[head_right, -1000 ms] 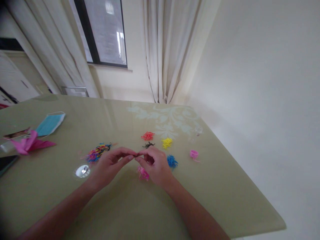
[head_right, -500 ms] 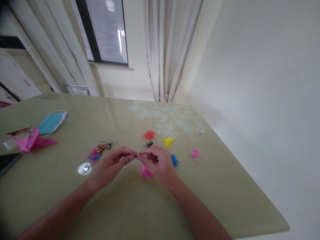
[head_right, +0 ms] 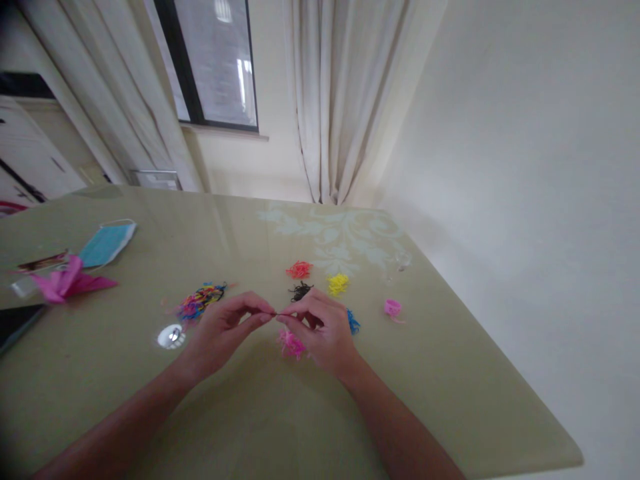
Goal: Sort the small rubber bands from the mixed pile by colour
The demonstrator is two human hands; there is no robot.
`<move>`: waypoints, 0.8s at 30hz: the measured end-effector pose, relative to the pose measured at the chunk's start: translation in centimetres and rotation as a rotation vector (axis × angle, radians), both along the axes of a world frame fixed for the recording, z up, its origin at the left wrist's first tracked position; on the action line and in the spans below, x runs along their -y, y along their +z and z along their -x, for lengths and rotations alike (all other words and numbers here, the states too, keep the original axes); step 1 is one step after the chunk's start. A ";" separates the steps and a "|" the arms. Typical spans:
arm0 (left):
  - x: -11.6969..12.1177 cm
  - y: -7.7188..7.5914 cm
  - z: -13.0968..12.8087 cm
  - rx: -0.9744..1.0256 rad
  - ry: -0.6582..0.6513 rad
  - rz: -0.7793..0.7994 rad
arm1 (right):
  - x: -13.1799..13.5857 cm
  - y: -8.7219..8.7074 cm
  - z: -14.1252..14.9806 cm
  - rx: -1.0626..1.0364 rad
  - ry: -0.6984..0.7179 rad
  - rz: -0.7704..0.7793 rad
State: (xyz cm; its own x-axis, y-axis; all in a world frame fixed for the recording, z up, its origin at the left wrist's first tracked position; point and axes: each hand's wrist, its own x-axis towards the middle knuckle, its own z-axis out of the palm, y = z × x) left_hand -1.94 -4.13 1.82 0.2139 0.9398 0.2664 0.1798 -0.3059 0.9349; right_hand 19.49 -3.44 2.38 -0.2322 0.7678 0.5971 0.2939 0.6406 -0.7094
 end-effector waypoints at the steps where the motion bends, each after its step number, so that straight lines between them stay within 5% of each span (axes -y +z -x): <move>1: 0.0 0.0 0.0 0.001 0.000 -0.001 | 0.1 0.0 0.0 0.003 -0.005 -0.001; 11: -1.6 0.3 1.7 -0.026 0.136 -0.014 | -0.7 0.3 -1.2 -0.053 -0.161 -0.017; 19: -3.5 -1.7 5.7 -1.024 0.413 -0.120 | -3.4 -1.8 -2.5 0.279 -0.270 0.070; 24: -4.0 -2.4 6.5 -1.201 0.377 -0.043 | -3.9 -3.4 -1.7 0.488 -0.326 0.059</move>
